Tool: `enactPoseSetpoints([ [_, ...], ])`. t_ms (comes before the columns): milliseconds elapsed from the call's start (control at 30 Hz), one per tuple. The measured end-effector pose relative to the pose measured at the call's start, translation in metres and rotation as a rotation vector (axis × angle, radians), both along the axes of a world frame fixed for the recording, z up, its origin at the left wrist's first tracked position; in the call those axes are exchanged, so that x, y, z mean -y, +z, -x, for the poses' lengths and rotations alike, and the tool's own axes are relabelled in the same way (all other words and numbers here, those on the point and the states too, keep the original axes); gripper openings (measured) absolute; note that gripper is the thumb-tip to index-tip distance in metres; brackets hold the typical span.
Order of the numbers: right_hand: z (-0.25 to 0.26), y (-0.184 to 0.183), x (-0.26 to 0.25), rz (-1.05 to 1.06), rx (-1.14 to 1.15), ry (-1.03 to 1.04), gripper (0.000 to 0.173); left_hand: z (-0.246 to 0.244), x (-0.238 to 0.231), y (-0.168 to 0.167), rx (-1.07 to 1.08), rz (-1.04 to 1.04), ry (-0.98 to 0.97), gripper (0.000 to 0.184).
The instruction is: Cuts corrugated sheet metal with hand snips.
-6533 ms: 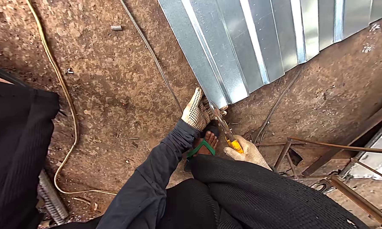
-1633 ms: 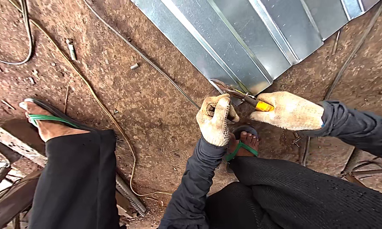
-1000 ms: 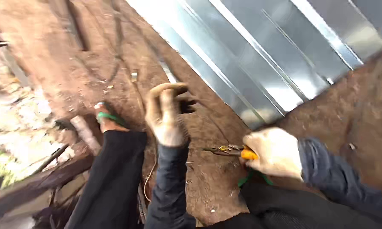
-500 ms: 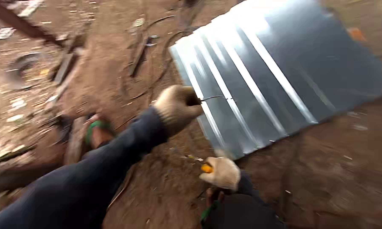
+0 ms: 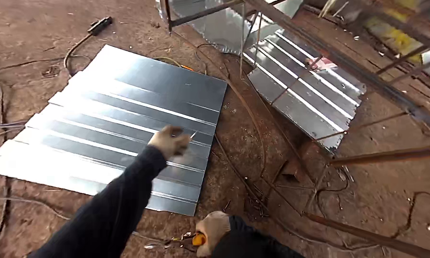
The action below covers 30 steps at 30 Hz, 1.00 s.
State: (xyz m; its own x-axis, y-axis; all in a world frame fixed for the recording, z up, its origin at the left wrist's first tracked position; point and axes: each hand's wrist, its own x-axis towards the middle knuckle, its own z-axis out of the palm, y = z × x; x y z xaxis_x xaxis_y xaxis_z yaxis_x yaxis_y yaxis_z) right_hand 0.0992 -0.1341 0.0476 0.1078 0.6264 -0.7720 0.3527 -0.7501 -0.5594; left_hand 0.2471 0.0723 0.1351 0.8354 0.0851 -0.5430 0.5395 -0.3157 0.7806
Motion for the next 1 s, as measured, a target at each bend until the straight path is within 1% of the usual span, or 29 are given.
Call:
enactPoseSetpoints([
  [33, 0.004, 0.000, 0.005, 0.029, 0.012, -0.042, 0.056, -0.031, 0.022, 0.011, 0.047, 0.132, 0.055, 0.066],
  [67, 0.007, -0.002, 0.011, 0.054, 0.043, -0.095, 0.058, -0.057, 0.035, 0.020, 0.059, 0.195, 0.080, 0.076],
  [100, 0.009, -0.004, 0.019, 0.077, 0.088, -0.149, 0.059, -0.076, 0.041, 0.028, 0.059, 0.217, 0.087, 0.080],
  [133, 0.009, -0.003, 0.029, 0.104, 0.123, -0.213, 0.059, -0.084, 0.041, 0.035, 0.056, 0.214, 0.057, 0.077],
  [167, 0.010, 0.000, 0.039, 0.134, 0.143, -0.290, 0.059, -0.082, 0.034, 0.038, 0.046, 0.197, -0.006, 0.070],
  [200, 0.014, 0.002, 0.049, 0.156, 0.160, -0.365, 0.059, -0.071, 0.021, 0.037, 0.022, 0.171, -0.082, 0.059],
  [267, 0.029, 0.005, 0.070, 0.200, 0.167, -0.481, 0.061, -0.025, -0.019, 0.019, -0.066, 0.101, -0.231, 0.040],
  [300, 0.037, 0.005, 0.079, 0.236, 0.166, -0.523, 0.062, 0.006, -0.040, 0.006, -0.127, 0.076, -0.262, 0.034],
  [333, 0.042, 0.002, 0.089, 0.274, 0.171, -0.553, 0.063, 0.038, -0.059, -0.007, -0.204, 0.070, -0.251, 0.033],
  [367, 0.046, -0.004, 0.099, 0.302, 0.186, -0.570, 0.062, 0.071, -0.075, -0.021, -0.280, 0.081, -0.200, 0.035],
  [433, 0.048, -0.017, 0.115, 0.347, 0.196, -0.571, 0.062, 0.138, -0.093, -0.062, -0.401, 0.151, -0.032, 0.045],
  [500, 0.047, -0.027, 0.128, 0.378, 0.177, -0.521, 0.065, 0.200, -0.088, -0.106, -0.467, 0.268, 0.114, 0.054],
  [533, 0.044, -0.030, 0.129, 0.379, 0.166, -0.486, 0.065, 0.224, -0.080, -0.120, -0.510, 0.343, 0.165, 0.053],
  [600, 0.034, -0.034, 0.122, 0.363, 0.179, -0.416, 0.064, 0.256, -0.060, -0.137, -0.532, 0.462, 0.241, 0.047],
  [667, 0.024, -0.039, 0.112, 0.340, 0.239, -0.354, 0.063, 0.275, -0.038, -0.148, -0.491, 0.559, 0.294, 0.043],
  [733, 0.017, -0.043, 0.102, 0.316, 0.290, -0.335, 0.060, 0.282, -0.018, -0.153, -0.456, 0.625, 0.322, 0.043],
  [800, 0.017, -0.045, 0.098, 0.228, 0.312, -0.374, 0.055, 0.281, -0.004, -0.157, -0.461, 0.669, 0.352, 0.044],
  [900, 0.024, -0.036, 0.097, 0.053, 0.276, -0.509, 0.048, 0.271, 0.006, -0.161, -0.464, 0.695, 0.396, 0.048],
  [967, 0.027, -0.024, 0.098, 0.030, 0.255, -0.556, 0.049, 0.263, 0.009, -0.163, -0.470, 0.701, 0.433, 0.050],
  [1000, 0.027, -0.020, 0.101, 0.061, 0.247, -0.552, 0.052, 0.259, 0.010, -0.165, -0.477, 0.712, 0.456, 0.050],
])
